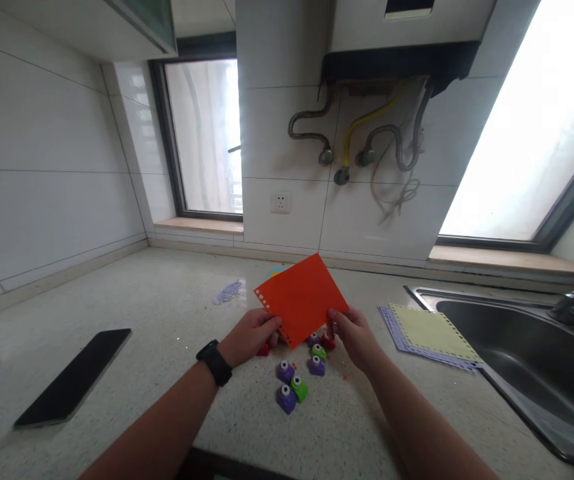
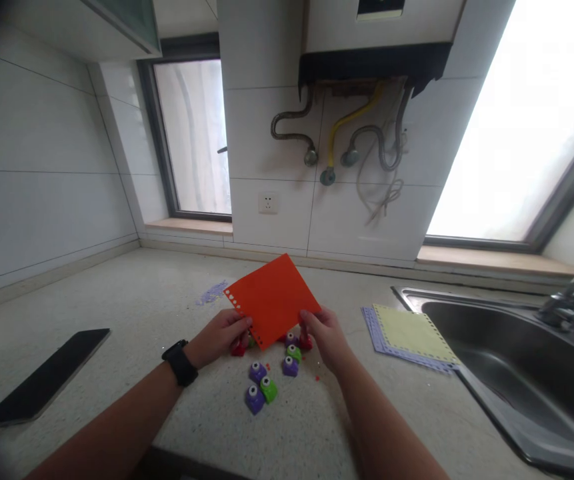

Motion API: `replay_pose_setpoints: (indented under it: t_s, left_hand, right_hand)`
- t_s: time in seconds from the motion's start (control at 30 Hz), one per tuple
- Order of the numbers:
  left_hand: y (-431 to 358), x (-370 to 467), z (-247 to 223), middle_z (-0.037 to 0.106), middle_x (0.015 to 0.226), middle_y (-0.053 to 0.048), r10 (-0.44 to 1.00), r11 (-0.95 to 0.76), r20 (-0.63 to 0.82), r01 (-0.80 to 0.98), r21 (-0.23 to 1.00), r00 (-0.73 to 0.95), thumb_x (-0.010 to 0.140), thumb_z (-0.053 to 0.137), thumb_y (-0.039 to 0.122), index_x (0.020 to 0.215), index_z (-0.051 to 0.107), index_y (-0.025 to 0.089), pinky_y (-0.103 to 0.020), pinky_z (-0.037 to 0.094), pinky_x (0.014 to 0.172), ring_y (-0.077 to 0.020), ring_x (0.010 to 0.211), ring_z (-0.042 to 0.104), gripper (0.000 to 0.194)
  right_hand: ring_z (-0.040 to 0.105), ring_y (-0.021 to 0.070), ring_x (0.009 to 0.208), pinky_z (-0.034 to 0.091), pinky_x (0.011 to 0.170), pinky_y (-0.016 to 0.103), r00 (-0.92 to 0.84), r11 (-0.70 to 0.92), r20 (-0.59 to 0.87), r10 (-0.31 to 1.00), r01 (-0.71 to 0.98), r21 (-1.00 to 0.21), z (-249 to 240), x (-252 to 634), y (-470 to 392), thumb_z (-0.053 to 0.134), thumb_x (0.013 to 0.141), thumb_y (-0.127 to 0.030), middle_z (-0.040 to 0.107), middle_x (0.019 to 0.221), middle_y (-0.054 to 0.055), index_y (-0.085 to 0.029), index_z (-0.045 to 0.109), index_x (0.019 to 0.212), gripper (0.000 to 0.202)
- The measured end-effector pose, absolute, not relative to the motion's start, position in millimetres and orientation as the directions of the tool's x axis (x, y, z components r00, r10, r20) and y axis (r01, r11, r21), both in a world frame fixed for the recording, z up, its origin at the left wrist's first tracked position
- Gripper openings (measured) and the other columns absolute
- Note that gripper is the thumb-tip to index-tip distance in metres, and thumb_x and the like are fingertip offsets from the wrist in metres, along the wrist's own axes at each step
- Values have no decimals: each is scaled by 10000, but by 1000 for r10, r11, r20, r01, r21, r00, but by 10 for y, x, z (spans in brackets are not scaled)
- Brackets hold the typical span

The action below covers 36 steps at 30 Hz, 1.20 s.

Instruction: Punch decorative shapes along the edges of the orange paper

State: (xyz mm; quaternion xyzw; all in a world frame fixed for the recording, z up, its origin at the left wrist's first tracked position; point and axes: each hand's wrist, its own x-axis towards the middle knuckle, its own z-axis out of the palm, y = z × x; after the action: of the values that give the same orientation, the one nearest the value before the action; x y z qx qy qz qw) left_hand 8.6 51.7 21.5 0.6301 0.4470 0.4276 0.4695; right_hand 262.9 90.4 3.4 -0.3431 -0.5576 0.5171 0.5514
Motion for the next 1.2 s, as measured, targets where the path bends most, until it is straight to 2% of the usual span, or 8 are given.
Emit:
replay_pose_setpoints:
  t_s: [0.13, 0.27, 0.47, 0.63, 0.77, 0.93, 1.07, 1.2]
  left_hand:
    - [704, 243, 228, 663, 557, -42, 955, -171, 146, 75, 982, 259, 872, 609, 520, 682, 645, 158, -229, 304, 423, -102, 414, 479, 411]
    - [867, 394, 141, 681, 629, -63, 953, -188, 191, -36, 982, 236, 906, 476, 591, 780, 640, 153, -233, 336, 415, -130, 452, 565, 485]
    - [919, 401, 18, 595, 520, -14, 959, -212, 221, -67, 975, 179, 894, 487, 641, 731, 606, 164, -226, 299, 403, -106, 395, 495, 518]
    - [910, 315, 23, 588, 476, -10, 960, -215, 219, -43, 976, 173, 884, 534, 618, 710, 592, 171, -234, 272, 411, -95, 369, 434, 483]
    - [925, 300, 51, 557, 446, 17, 959, -213, 217, -45, 976, 181, 862, 602, 541, 711, 570, 189, -235, 265, 421, -103, 374, 439, 384]
    - [970, 291, 23, 568, 452, 14, 961, -208, 214, -54, 977, 175, 876, 575, 481, 711, 565, 189, -220, 284, 414, -98, 375, 456, 335]
    - [1019, 257, -4, 605, 478, -3, 966, -199, 206, -57, 978, 155, 881, 537, 491, 717, 555, 191, -203, 289, 390, -88, 359, 459, 342]
    - [1043, 220, 0, 649, 533, -22, 965, -199, 204, -47, 979, 167, 877, 543, 498, 769, 589, 179, -201, 316, 373, -98, 368, 502, 340]
  right_hand:
    - [484, 138, 517, 424, 503, 296, -83, 282, 303, 950, -196, -939, 45, 2686, 948, 797, 768, -539, 561, 625, -11, -177, 674, 736, 384]
    - [507, 157, 539, 433, 516, 307, -11, 328, 336, 942, -186, -926, 44, 2720, 983, 792, 780, -538, 567, 631, -5, -184, 680, 747, 373]
    - [499, 165, 529, 421, 516, 314, 35, 341, 340, 940, -152, -928, 65, 2723, 999, 803, 769, -540, 568, 586, -2, -186, 690, 726, 375]
    - [513, 176, 534, 436, 543, 329, 16, 320, 320, 947, -119, -940, 68, 2677, 975, 809, 765, -549, 592, 576, 14, -179, 710, 737, 384]
    - [524, 177, 542, 440, 558, 332, -1, 300, 301, 953, -93, -949, 41, 2678, 994, 806, 773, -552, 604, 587, 20, -172, 711, 738, 393]
    - [538, 178, 581, 456, 571, 328, -37, 298, 300, 953, -57, -953, 32, 2750, 1037, 752, 823, -565, 625, 659, 32, -170, 724, 789, 397]
    - [566, 175, 607, 480, 588, 325, -122, 322, 313, 942, 67, -944, 38, 2802, 1055, 656, 879, -609, 650, 754, 53, -159, 738, 839, 459]
    - [591, 178, 598, 492, 597, 329, -166, 351, 324, 931, 170, -921, 23, 2800, 1068, 640, 879, -614, 641, 747, 41, -161, 730, 887, 463]
